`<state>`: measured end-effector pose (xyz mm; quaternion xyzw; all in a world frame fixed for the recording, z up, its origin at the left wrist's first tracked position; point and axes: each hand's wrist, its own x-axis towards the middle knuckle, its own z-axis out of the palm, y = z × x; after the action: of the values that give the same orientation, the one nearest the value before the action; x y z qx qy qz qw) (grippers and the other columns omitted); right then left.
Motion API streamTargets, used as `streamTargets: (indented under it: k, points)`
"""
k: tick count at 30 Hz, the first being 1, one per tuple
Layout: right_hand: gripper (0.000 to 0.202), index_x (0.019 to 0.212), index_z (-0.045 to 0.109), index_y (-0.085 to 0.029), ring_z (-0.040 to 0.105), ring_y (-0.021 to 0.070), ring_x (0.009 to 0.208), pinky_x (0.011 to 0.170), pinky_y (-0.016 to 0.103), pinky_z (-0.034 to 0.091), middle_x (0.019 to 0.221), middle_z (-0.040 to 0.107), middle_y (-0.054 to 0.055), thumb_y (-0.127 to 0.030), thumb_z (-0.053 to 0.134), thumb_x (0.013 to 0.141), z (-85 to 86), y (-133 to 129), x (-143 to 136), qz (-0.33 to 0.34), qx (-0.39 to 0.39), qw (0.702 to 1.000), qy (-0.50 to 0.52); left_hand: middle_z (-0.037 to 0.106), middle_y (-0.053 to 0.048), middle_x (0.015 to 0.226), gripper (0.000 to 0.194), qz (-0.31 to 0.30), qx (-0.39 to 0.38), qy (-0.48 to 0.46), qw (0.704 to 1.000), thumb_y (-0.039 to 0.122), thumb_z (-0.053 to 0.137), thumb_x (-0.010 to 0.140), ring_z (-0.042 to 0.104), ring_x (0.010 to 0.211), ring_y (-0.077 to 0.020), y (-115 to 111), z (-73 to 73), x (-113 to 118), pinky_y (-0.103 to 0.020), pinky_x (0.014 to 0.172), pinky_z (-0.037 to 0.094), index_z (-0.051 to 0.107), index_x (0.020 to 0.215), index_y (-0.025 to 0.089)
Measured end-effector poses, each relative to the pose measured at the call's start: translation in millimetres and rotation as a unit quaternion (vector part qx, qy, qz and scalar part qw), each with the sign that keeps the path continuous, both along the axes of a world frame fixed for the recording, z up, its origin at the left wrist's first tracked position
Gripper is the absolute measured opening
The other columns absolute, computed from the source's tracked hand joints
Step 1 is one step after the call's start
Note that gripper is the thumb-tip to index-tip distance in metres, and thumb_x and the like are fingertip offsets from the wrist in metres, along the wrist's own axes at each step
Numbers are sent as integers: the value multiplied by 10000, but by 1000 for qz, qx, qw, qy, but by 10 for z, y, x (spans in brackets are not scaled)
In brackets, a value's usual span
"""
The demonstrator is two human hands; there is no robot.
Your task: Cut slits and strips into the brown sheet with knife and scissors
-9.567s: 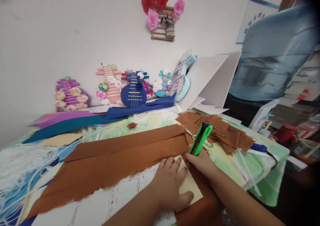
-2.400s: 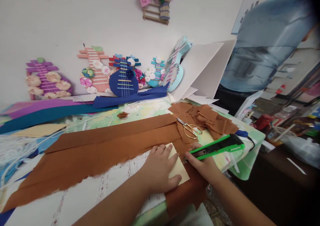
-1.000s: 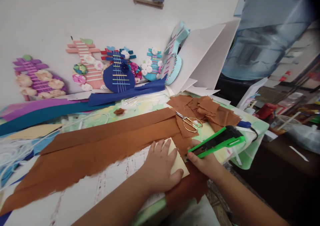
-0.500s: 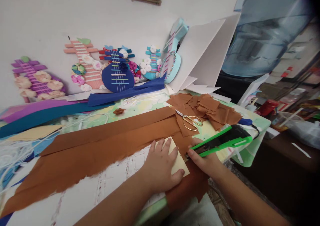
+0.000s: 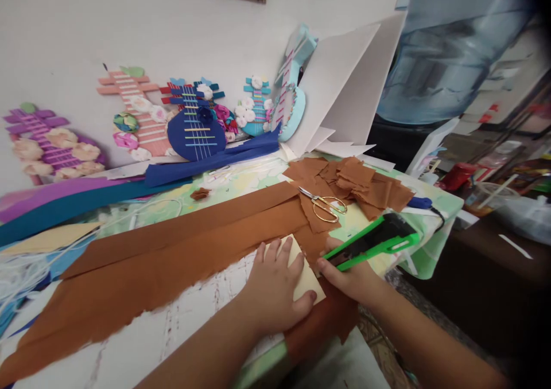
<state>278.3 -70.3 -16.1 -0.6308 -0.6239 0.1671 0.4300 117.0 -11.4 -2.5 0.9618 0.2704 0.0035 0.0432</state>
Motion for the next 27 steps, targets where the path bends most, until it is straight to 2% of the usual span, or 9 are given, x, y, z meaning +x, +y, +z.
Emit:
streamTargets:
  k: [4, 10, 18, 22, 27]
  points:
    - [256, 562, 301, -211, 400, 106, 498, 485, 246, 339, 524, 360, -41, -340, 435, 739, 30, -6, 8, 0, 10, 999, 39, 225, -155, 1370, 608, -1, 0, 6, 1000, 556, 367, 771, 215, 1207, -357, 4, 3, 5, -526, 959, 126, 375, 1250, 183]
    - [257, 565, 295, -211, 394, 110, 504, 484, 250, 336, 513, 366, -40, -325, 449, 736, -3, -22, 17, 1, 1, 1000, 11, 237, -156, 1364, 609, 1, -4, 8, 1000, 554, 378, 767, 221, 1202, -358, 2, 16, 9, -525, 957, 135, 380, 1245, 177]
    - [224, 580, 297, -212, 364, 96, 480, 431, 217, 304, 502, 325, -51, -281, 452, 727, 8, -2, -13, 47, -41, 998, 9, 221, -142, 1374, 607, 5, -3, 2, 1000, 548, 399, 757, 214, 1206, -360, 5, -8, 8, -529, 961, 127, 377, 1244, 186]
    - [236, 592, 295, -212, 364, 99, 493, 443, 220, 319, 511, 332, -48, -308, 447, 746, -13, -22, 10, 49, -42, 997, 31, 194, -167, 1377, 688, -7, -5, 8, 1000, 594, 396, 736, 184, 1216, -375, -6, 0, 0, -540, 961, 114, 349, 1267, 160]
    - [231, 582, 313, -204, 381, 105, 527, 485, 239, 342, 537, 353, -38, -298, 449, 742, -26, -57, 58, 38, -4, 999, 36, 162, -179, 1383, 785, -4, -17, 20, 1000, 648, 410, 692, 146, 1223, -392, -19, 24, 9, -557, 959, 88, 319, 1283, 139]
